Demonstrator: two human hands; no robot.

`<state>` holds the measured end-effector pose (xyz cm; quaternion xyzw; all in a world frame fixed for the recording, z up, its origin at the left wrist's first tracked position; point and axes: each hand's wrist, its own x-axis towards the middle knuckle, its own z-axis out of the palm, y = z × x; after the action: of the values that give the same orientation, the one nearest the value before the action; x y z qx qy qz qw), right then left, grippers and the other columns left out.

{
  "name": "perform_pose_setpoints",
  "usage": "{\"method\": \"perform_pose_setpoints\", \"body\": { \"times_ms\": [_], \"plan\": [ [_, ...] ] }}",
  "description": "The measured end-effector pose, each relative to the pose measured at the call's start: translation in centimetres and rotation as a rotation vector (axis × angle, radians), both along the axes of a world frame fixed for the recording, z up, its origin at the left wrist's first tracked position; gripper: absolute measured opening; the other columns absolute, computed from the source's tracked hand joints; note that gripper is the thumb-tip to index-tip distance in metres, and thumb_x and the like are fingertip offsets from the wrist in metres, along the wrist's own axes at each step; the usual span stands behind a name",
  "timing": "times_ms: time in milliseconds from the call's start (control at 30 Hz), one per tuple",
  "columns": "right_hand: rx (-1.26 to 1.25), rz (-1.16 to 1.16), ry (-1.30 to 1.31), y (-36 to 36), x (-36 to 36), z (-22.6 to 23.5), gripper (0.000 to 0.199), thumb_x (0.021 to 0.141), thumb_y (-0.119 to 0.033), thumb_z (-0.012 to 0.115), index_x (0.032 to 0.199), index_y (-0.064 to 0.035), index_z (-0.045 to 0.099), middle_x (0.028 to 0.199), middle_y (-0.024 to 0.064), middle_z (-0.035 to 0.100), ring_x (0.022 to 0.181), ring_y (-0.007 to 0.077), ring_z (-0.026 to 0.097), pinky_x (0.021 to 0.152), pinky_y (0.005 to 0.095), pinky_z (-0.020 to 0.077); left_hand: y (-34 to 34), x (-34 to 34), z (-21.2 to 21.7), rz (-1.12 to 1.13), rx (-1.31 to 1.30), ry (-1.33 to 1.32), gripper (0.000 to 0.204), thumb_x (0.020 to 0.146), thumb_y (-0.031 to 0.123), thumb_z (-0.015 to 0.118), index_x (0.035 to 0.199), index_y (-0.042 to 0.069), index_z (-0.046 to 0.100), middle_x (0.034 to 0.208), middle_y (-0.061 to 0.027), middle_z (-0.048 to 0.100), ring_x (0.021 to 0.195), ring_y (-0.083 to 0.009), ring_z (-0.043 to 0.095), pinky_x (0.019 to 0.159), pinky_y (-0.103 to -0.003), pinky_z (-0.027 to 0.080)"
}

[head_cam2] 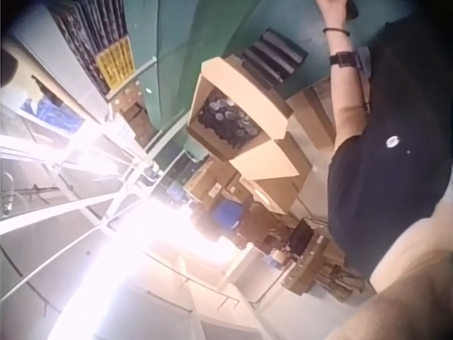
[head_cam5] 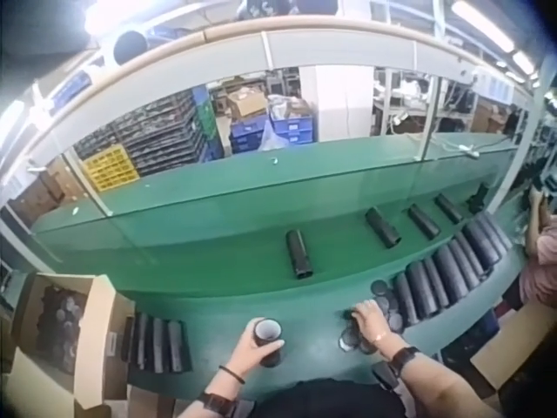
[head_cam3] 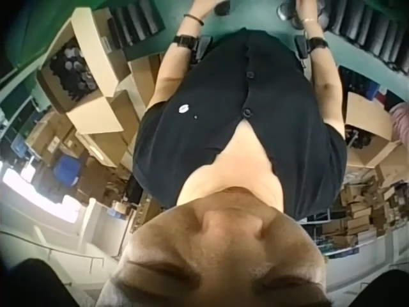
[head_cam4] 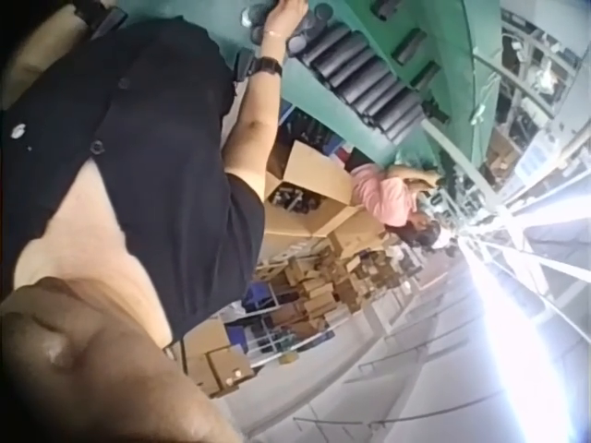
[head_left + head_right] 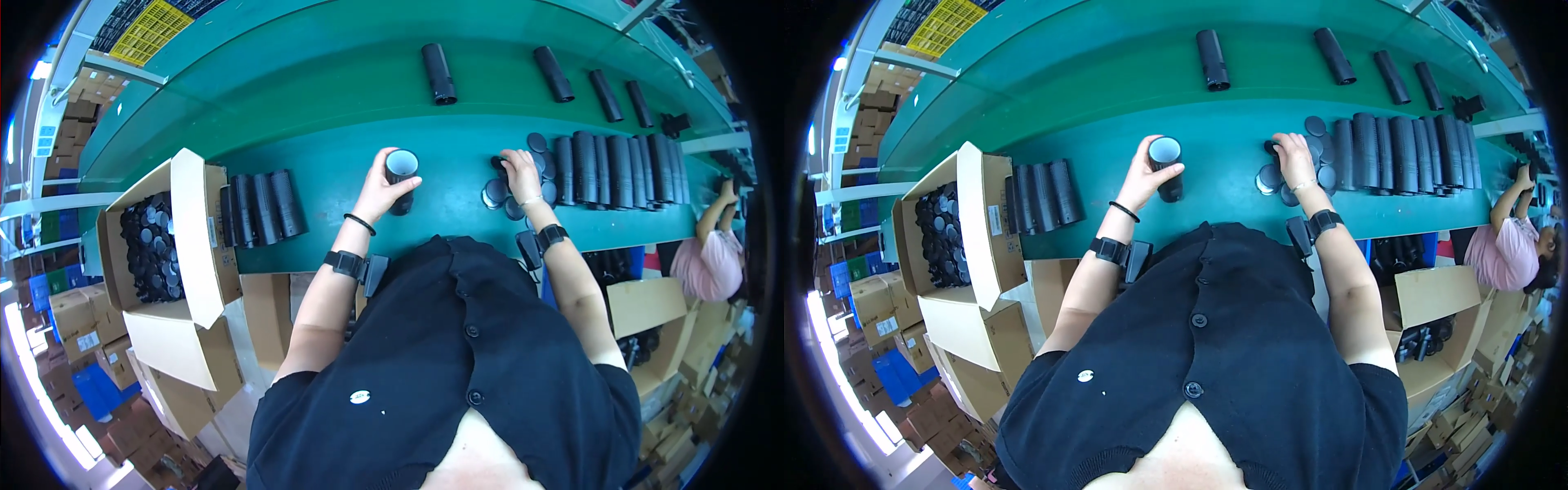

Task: The person assembles components by picking up a cylindrical tube and a cap, pressing the cap into the top of the tube, and placing the unit on the table. They repeat this process, occasionally retrieving more parts from a cardboard box.

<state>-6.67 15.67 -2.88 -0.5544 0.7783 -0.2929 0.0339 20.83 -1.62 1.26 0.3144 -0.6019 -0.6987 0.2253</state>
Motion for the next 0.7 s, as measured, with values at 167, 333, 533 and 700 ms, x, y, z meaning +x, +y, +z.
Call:
{"method": "perform_pose_setpoints", "body": {
  "times_ms": [167,333,533,700],
  "plan": [
    [-0.144,-0.169,-0.723,-0.6,1.0,1.7,0.017,0.088,-0.007,0.063,0.104,-0.005,0.069,0.079,0.0016,0.061,0.064,0.0107,0.055,0.056,0.0239,0.0435,1.7,-2.0,2.9,-0.337,0.09,0.051,0.058,0.072,0.005,0.081,0.122,0.009,0.053,0.11,0.0003,0.057,0.104,-0.012,0.054,0.091,-0.029,0.046],
    [-0.08,-0.018,-1.323,-2.2,5.0,6.3,0.019,0.091,-0.01,0.064,0.107,-0.0022,0.068,0.077,-0.004,0.062,0.06,0.0031,0.05,0.053,0.0166,0.0396,3.1,-3.9,3.8,-0.487,0.193,0.095,0.063,0.07,0.003,0.082,0.125,0.007,0.052,0.113,-0.0012,0.057,0.106,-0.0128,0.054,0.091,-0.028,0.047],
    [0.093,0.473,-1.813,-1.1,4.5,7.1,0.072,0.085,-0.022,0.072,0.145,-0.0042,0.036,0.121,0.0014,0.058,0.089,0.008,0.055,0.077,0.0232,0.0455,2.4,-3.5,4.1,-0.527,0.404,0.13,0.064,0.07,0.001,0.08,0.127,0.005,0.051,0.114,-0.0016,0.057,0.108,-0.0129,0.053,0.096,-0.029,0.043],
    [0.065,0.509,-1.721,-2.4,4.9,6.4,0.068,0.081,-0.022,0.076,0.138,-0.0034,0.044,0.128,0.0056,0.054,0.116,0.0155,0.051,0.099,0.0317,0.0416,2.1,-2.8,3.6,-0.51,0.369,0.143,0.061,0.073,0.001,0.078,0.127,0.006,0.051,0.114,-0.0007,0.057,0.108,-0.0123,0.053,0.095,-0.028,0.044]
  ]
}}
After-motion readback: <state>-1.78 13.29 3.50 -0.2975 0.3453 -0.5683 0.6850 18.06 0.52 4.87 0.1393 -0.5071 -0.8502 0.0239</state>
